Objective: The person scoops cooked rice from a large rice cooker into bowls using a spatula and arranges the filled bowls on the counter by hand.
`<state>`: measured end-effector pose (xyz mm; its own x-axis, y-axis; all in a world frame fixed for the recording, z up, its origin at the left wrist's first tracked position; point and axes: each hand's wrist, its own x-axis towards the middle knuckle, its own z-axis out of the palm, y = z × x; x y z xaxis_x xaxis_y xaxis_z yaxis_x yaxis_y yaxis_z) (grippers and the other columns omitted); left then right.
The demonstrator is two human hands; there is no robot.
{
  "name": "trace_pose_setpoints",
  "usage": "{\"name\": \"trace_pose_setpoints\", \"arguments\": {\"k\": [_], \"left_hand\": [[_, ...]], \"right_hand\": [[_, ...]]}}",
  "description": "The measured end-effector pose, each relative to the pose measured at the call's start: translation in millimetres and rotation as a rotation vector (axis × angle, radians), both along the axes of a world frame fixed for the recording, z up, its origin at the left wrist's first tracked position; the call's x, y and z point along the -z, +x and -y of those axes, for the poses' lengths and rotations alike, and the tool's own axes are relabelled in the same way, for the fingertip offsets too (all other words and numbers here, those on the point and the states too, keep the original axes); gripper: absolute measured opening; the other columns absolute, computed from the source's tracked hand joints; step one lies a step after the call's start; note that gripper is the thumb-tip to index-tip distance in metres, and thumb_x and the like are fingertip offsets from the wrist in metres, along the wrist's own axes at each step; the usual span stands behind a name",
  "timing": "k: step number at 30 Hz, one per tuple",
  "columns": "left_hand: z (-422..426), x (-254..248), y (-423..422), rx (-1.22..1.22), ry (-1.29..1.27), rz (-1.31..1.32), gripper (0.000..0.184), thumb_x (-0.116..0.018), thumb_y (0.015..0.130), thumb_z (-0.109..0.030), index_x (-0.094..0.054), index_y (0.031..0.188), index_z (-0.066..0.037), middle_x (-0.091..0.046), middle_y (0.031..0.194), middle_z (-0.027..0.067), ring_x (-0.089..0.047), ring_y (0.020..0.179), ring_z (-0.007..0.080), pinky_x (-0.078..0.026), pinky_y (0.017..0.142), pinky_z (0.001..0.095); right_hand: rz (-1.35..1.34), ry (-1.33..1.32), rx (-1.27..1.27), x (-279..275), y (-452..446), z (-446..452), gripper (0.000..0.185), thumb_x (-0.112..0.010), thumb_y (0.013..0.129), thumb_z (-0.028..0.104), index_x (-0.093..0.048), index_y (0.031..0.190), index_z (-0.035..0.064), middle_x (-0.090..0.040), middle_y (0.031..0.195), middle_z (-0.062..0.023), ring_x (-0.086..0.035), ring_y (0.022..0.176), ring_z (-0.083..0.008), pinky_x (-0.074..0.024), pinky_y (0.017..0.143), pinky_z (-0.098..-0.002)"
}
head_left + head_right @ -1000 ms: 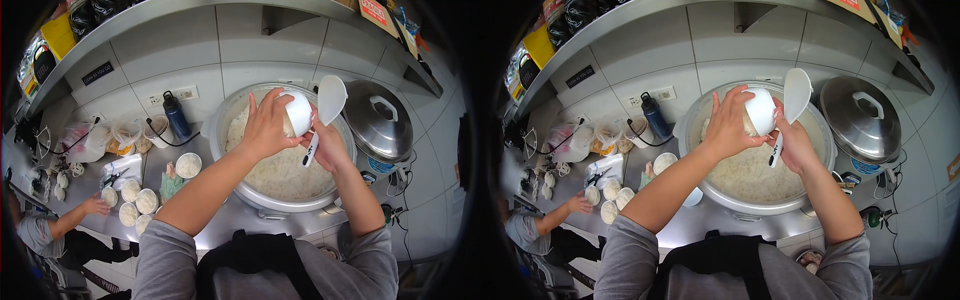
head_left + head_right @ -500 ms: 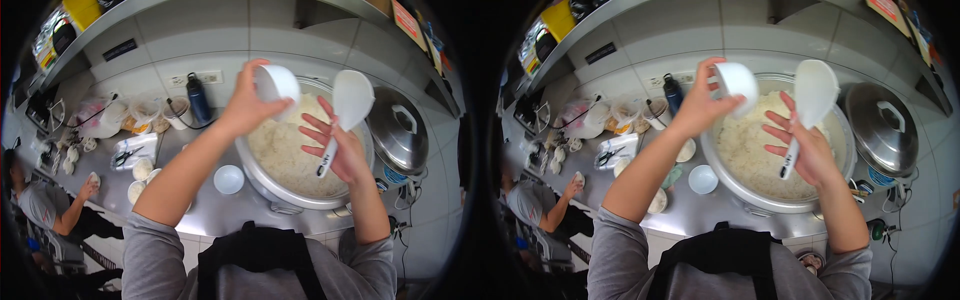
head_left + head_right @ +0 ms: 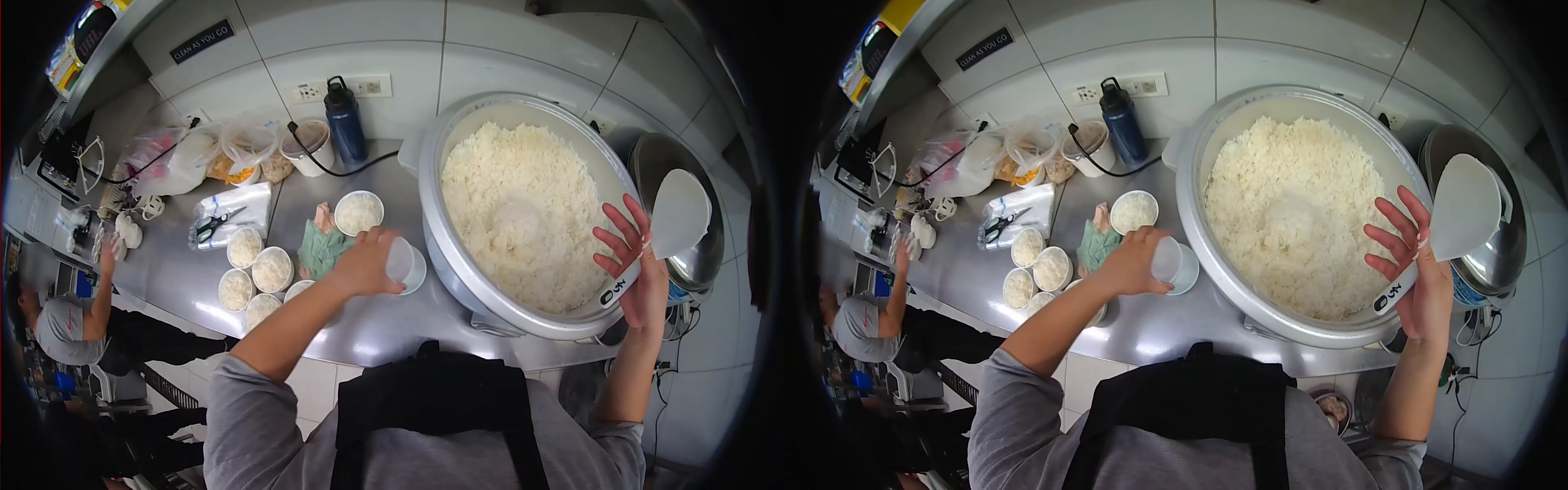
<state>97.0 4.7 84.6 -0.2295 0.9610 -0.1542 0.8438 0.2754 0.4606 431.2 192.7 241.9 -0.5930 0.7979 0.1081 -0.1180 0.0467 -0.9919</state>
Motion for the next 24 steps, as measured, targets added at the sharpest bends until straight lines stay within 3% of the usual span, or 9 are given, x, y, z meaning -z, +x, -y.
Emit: {"name": "trace_pose_setpoints", "arguments": {"k": [6,8,10,13,15,16,18,22,24], "left_hand": [[-12,37,8,0.052,0.045,-0.142,0.09,-0.083,0.063,-0.041,-0.043,0.134,-0.006,-0.046,0.129,0.0215,-0.046,0.121,0.0374,-0.042,0.1,0.0428],[-16,44,-16,-0.109,0.19,0.068,0.08,-0.082,0.068,-0.039,-0.047,0.131,-0.005,-0.051,0.124,0.0211,-0.051,0.116,0.0341,-0.043,0.099,0.0413],[-20,37,-50,-0.431,0.212,0.347,0.072,-0.081,0.071,-0.038,-0.051,0.128,-0.006,-0.054,0.121,0.0212,-0.053,0.115,0.0328,-0.043,0.098,0.0422],[-18,39,-107,-0.468,0.245,0.298,0.088,-0.081,0.066,-0.047,-0.045,0.135,-0.006,-0.047,0.132,0.0222,-0.05,0.118,0.0376,-0.045,0.096,0.0444],[-19,46,-112,-0.28,0.328,-0.324,0.105,-0.084,0.062,-0.046,-0.03,0.146,-0.016,-0.039,0.14,0.0208,-0.046,0.122,0.042,-0.043,0.099,0.0489],[-22,42,-109,-0.283,0.33,-0.323,0.105,-0.084,0.062,-0.046,-0.03,0.146,-0.016,-0.039,0.14,0.0208,-0.046,0.122,0.042,-0.043,0.099,0.0489],[-30,35,-99,-0.182,-0.093,-0.31,0.122,-0.087,0.057,-0.038,-0.01,0.152,-0.027,-0.032,0.144,0.0229,-0.04,0.127,0.0453,-0.042,0.102,0.0482],[-43,35,-98,-0.142,-0.187,-0.237,0.125,-0.087,0.056,-0.035,-0.006,0.151,-0.034,-0.033,0.143,0.0228,-0.039,0.127,0.0462,-0.04,0.105,0.0487],[-42,36,-95,-0.154,-0.148,-0.306,0.121,-0.086,0.057,-0.032,-0.01,0.151,-0.032,-0.032,0.143,0.0199,-0.04,0.126,0.044,-0.042,0.103,0.0492]], "right_hand": [[0.121,0.065,0.033,3,7,10,0.059,-0.046,0.099,0.039,-0.033,0.144,0.0029,-0.044,0.141,-0.019,-0.059,0.111,-0.0221,-0.0543,0.083,-0.0308],[0.121,0.073,0.06,5,13,12,0.061,-0.047,0.098,0.041,-0.034,0.143,0.0024,-0.046,0.139,-0.0188,-0.059,0.11,-0.0222,-0.0534,0.083,-0.0305],[0.117,0.078,0.086,8,17,14,0.063,-0.049,0.097,0.043,-0.035,0.143,0.0018,-0.048,0.137,-0.0185,-0.059,0.11,-0.0223,-0.0526,0.083,-0.0303],[0.122,0.054,0.128,14,21,14,0.062,-0.048,0.098,0.042,-0.035,0.142,-0.0001,-0.048,0.136,-0.0197,-0.06,0.108,-0.0223,-0.0536,0.081,-0.0297],[0.059,0.004,0.115,17,21,14,0.06,-0.046,0.099,0.04,-0.035,0.141,-0.0009,-0.049,0.135,-0.0204,-0.061,0.106,-0.0224,-0.0545,0.078,-0.0294],[0.059,0.007,0.112,17,20,14,0.06,-0.046,0.099,0.04,-0.035,0.141,-0.0009,-0.049,0.135,-0.0204,-0.061,0.106,-0.0224,-0.0545,0.078,-0.0294],[0.038,0.003,0.064,17,20,17,0.059,-0.045,0.1,0.039,-0.034,0.141,-0.0014,-0.049,0.133,-0.0204,-0.062,0.103,-0.0228,-0.0547,0.077,-0.0295],[0.083,0.041,0.102,17,24,19,0.057,-0.046,0.099,0.038,-0.037,0.139,-0.0014,-0.047,0.135,-0.0211,-0.063,0.095,-0.0208,-0.0551,0.071,-0.0275],[0.119,0.172,0.077,23,34,14,0.057,-0.048,0.099,0.038,-0.039,0.137,-0.0028,-0.057,0.116,-0.0174,-0.061,0.072,-0.0134,-0.0495,0.056,-0.0215]]}}
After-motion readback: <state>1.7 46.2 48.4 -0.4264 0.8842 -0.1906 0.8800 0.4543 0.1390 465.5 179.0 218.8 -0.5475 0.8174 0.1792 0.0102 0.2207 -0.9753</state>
